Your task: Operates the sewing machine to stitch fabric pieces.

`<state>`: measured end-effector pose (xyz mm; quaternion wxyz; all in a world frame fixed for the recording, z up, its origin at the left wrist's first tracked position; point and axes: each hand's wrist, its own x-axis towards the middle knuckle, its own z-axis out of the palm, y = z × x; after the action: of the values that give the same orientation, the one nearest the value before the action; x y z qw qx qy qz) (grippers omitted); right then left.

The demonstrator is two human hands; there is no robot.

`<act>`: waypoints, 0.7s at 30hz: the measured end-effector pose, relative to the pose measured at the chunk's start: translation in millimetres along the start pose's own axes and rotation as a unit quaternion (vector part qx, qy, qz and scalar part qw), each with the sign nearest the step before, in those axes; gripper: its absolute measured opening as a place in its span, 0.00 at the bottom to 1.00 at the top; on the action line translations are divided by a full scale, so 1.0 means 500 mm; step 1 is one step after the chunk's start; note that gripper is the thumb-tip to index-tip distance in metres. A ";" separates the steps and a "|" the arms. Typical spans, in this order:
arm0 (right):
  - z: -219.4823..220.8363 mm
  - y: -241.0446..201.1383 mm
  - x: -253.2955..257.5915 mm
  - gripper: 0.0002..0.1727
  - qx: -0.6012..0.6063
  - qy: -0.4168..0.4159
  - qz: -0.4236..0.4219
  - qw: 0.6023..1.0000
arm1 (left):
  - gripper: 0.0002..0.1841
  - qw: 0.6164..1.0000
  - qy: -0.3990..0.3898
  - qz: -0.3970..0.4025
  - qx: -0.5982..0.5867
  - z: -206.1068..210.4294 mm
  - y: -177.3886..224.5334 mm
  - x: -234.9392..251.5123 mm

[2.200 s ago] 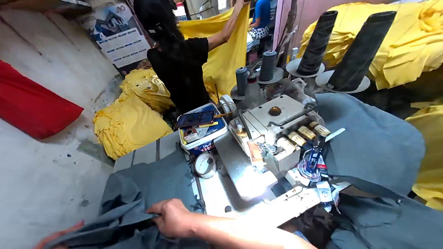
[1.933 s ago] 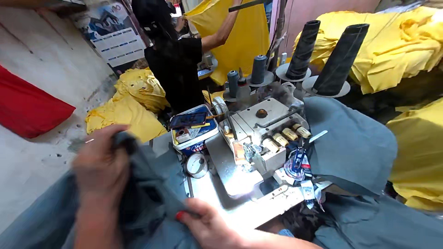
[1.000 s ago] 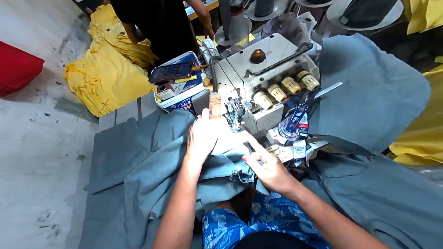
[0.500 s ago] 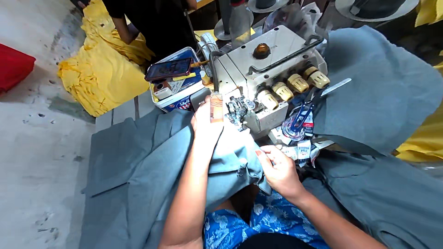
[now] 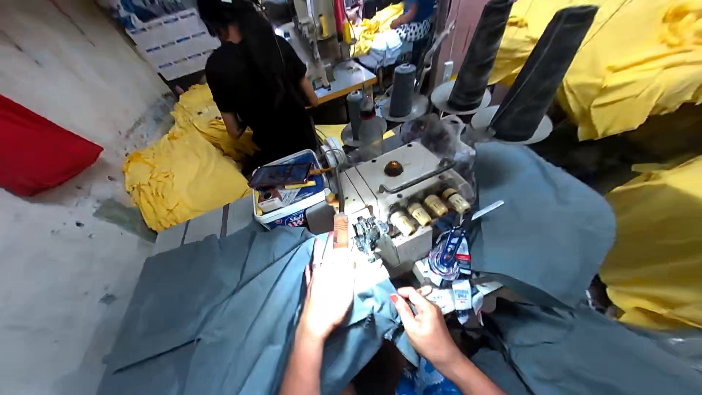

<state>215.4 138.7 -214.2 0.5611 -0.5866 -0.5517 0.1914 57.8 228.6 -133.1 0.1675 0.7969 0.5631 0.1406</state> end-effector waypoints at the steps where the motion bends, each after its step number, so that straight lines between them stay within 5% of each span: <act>1: 0.002 0.002 0.001 0.12 -0.008 -0.003 -0.003 1.000 | 0.34 0.999 -0.032 0.008 -0.008 -0.015 -0.009 0.007; 3: -0.006 -0.002 -0.003 0.16 -0.065 -0.022 0.010 0.998 | 0.37 1.000 -0.017 0.016 0.009 -0.031 -0.002 -0.011; 6: -0.052 -0.025 -0.029 0.23 -0.151 -0.078 0.051 0.984 | 0.21 0.951 0.283 0.125 -0.026 0.012 0.020 -0.100; 7: -0.068 -0.031 -0.044 0.22 -0.150 -0.088 0.045 0.984 | 0.15 0.936 0.306 0.136 -0.106 0.025 0.037 -0.142; 9: -0.090 -0.056 -0.075 0.14 -0.099 -0.108 0.024 0.989 | 0.17 0.922 0.183 0.101 -0.327 0.053 0.066 -0.232; 12: -0.091 -0.113 -0.105 0.09 0.021 -0.115 0.003 0.993 | 0.45 0.844 -0.009 0.033 -0.536 0.117 0.057 -0.310; 13: -0.083 -0.124 -0.109 0.08 0.057 -0.104 -0.010 0.993 | 0.47 0.813 -0.028 0.024 -0.581 0.129 0.055 -0.323; 15: -0.060 -0.136 -0.111 0.09 0.120 -0.080 -0.037 0.989 | 0.32 0.779 0.001 0.013 -0.627 0.123 0.059 -0.335; 17: -0.041 -0.144 -0.111 0.09 0.171 -0.070 -0.049 0.981 | 0.14 0.796 0.070 0.004 -0.601 0.101 0.060 -0.337; 21: -0.027 -0.161 -0.121 0.27 0.225 -0.112 -0.026 0.967 | 0.09 0.822 0.139 0.042 -0.551 0.068 0.040 -0.342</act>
<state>172.9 61.4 -164.1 0.6179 -0.4051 -0.5693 0.3605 33.1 57.2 -161.2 0.4926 0.5670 0.3748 0.5435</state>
